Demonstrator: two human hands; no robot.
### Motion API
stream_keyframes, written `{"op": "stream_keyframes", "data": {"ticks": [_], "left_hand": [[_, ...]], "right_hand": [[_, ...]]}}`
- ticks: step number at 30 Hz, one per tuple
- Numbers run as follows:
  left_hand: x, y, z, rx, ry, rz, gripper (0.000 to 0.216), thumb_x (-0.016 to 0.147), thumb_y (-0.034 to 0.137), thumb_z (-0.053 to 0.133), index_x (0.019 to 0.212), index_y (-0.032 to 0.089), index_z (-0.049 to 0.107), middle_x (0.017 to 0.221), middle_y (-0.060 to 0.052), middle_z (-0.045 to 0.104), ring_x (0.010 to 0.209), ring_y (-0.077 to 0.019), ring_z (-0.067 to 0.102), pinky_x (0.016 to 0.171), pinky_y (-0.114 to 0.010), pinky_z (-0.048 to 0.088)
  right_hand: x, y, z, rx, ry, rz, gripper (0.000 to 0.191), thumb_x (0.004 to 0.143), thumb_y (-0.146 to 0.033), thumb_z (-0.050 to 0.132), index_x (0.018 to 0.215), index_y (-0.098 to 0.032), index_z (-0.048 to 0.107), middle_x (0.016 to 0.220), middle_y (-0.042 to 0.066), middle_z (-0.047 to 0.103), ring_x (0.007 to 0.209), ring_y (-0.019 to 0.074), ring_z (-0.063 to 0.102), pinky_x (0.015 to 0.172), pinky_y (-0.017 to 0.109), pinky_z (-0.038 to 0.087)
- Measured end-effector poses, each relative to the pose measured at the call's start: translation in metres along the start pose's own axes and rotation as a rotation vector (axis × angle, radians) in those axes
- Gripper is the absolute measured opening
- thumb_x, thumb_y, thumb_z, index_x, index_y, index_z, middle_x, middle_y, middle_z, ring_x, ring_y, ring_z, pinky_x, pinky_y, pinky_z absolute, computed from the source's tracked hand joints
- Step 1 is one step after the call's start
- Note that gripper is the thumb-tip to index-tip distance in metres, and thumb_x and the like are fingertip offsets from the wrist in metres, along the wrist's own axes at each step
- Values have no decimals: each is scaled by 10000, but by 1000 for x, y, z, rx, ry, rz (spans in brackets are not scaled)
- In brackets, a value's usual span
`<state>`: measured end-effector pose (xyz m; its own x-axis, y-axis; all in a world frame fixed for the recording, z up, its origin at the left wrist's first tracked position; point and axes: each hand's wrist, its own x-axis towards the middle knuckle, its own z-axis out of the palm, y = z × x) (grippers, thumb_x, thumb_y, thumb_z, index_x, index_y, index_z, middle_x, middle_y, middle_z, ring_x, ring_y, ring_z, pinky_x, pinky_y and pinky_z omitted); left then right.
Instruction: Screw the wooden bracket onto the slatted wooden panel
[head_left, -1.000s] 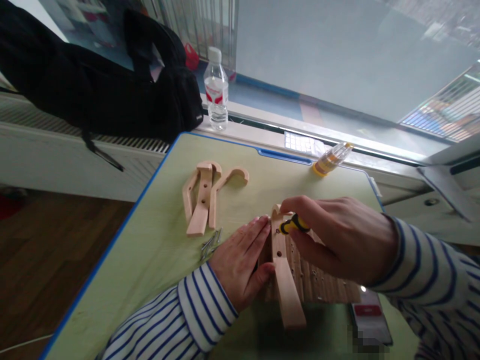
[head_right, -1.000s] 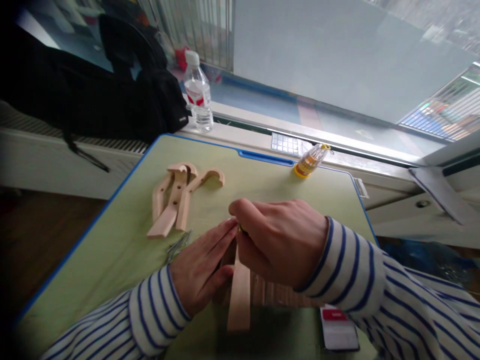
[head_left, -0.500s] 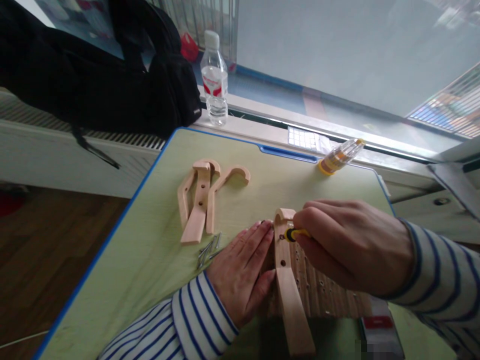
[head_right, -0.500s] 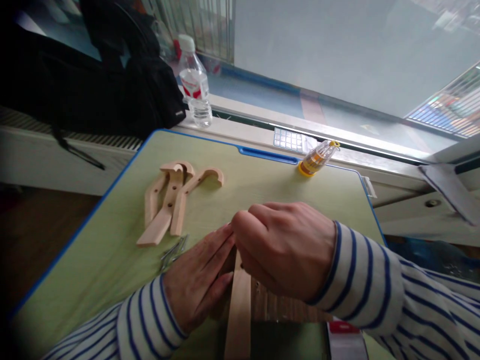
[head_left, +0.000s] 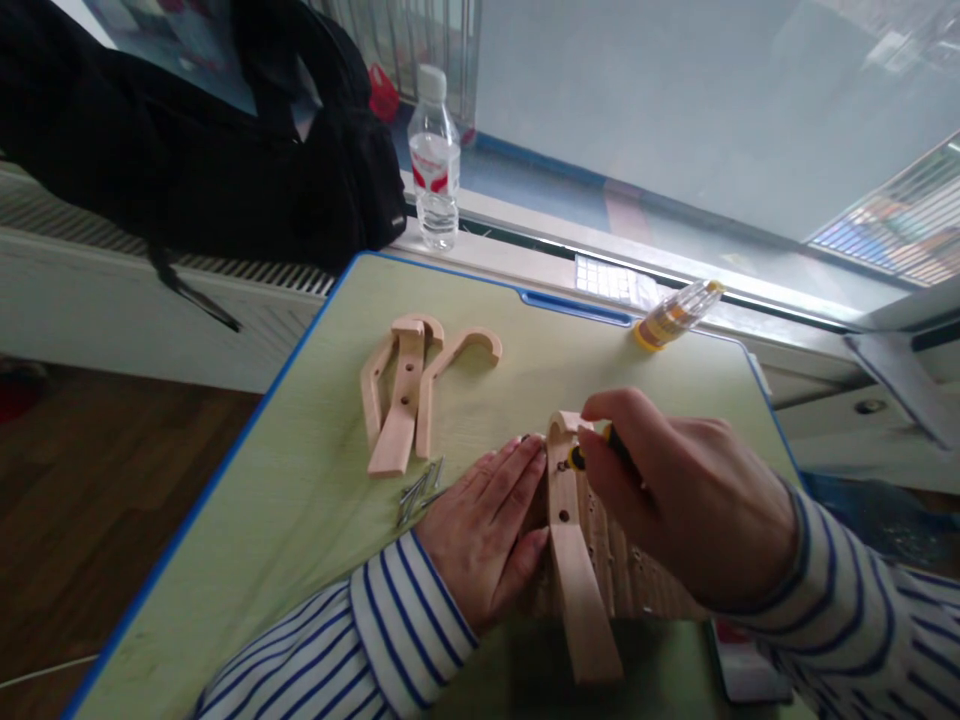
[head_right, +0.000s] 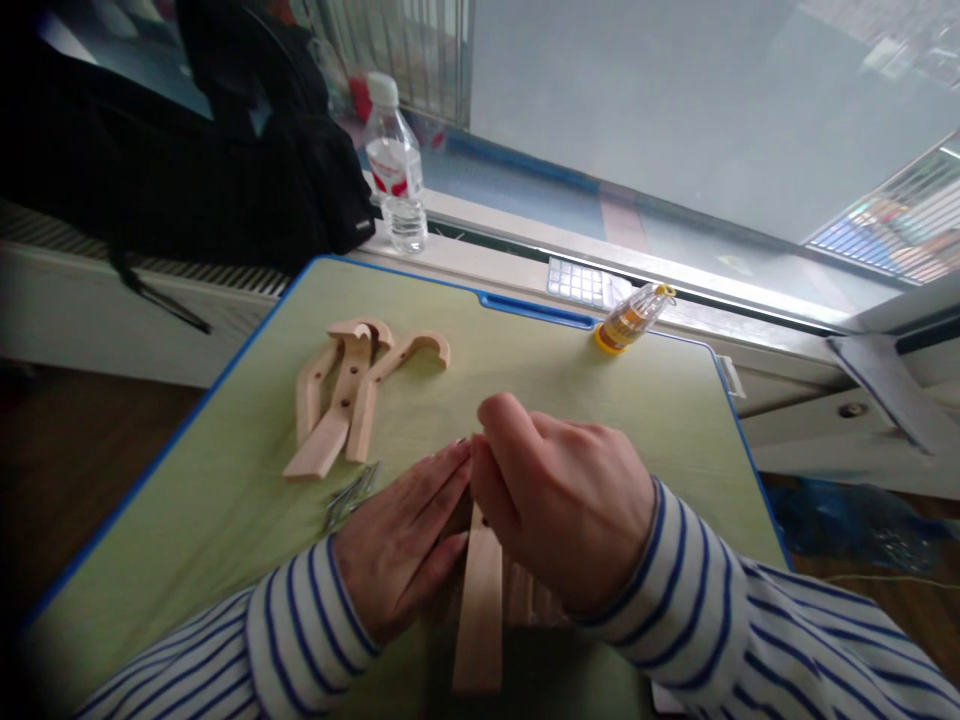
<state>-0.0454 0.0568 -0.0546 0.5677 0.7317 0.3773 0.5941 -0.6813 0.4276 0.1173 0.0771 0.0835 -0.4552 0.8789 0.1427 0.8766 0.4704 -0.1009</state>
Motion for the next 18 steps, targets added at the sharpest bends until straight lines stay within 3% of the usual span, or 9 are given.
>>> {"op": "stream_keyframes", "data": {"ticks": [5,8,13,18], "left_hand": [[-1,-1,-1,8,-22,8,558,885,359,325,1381,125,223,1440,-116,293,1339,-227,227,1066,-417,310],[-1,-1,-2,23,-35,14,566,889,357,326,1380,98,219,1446,-128,275,1339,-227,224,1068,-415,301],[0,0,-2,5,-23,10,573,891,358,324,1387,98,206,1442,-132,282,1331,-237,245,1067,-415,304],[0,0,0,-41,11,-25,571,873,351,344,1394,158,216,1419,-88,344,1315,-244,287,1054,-409,333]], "right_hand": [[5,11,-15,161,-259,-199,157,884,-323,393,943,-193,459,620,-41,540,498,92,455,476,246,264],[10,19,-23,156,-385,-276,136,847,-243,413,959,-172,441,592,-45,507,482,92,405,471,248,251],[25,27,-31,-2,-382,-466,97,830,-215,393,845,-171,478,659,3,516,542,103,382,506,257,250],[39,23,-30,-153,-419,-639,67,793,-175,421,740,-205,451,616,-18,497,498,103,326,486,275,193]]}}
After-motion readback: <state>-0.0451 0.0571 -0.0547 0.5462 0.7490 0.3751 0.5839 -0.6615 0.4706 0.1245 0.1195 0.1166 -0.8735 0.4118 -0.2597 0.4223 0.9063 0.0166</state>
